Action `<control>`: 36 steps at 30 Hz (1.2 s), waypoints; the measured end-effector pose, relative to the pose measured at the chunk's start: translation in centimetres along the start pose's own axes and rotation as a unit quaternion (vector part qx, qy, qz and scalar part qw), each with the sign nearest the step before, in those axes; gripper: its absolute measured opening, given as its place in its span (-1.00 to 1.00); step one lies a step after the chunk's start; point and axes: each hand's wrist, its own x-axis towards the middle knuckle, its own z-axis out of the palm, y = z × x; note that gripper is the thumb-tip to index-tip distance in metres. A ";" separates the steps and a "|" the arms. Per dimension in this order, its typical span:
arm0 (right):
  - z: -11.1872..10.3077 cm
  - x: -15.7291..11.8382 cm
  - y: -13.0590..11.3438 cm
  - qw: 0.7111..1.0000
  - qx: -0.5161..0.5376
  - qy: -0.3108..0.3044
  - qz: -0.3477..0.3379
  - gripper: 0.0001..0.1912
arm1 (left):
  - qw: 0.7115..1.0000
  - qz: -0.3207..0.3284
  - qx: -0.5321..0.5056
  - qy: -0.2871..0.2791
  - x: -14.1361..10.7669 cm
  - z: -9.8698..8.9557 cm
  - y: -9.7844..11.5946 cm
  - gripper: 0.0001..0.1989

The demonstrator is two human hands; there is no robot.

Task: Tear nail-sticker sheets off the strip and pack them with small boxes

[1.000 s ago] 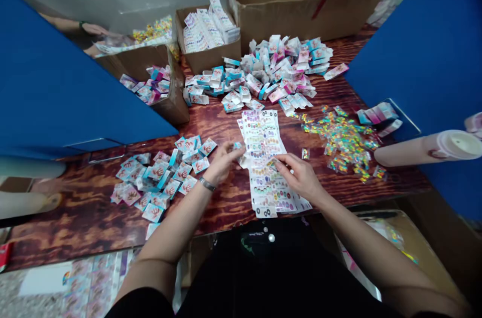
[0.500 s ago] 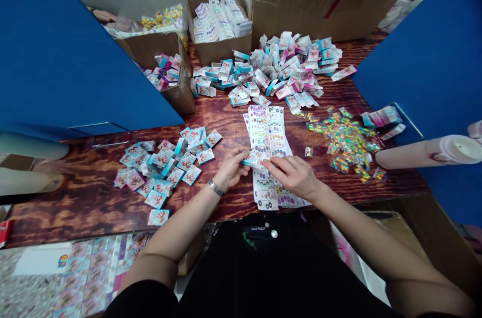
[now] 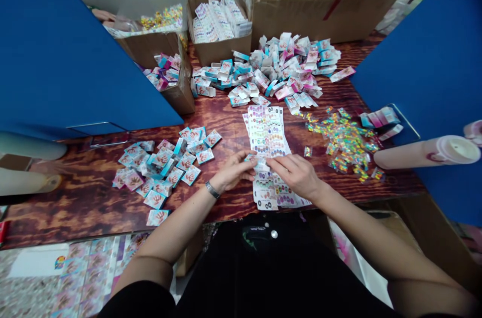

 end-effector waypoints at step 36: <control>1.4 0.0 -1.1 0.982 0.169 0.090 0.005 -0.59 | 0.812 0.278 0.512 -0.026 -0.6 0.4 -0.4 -0.46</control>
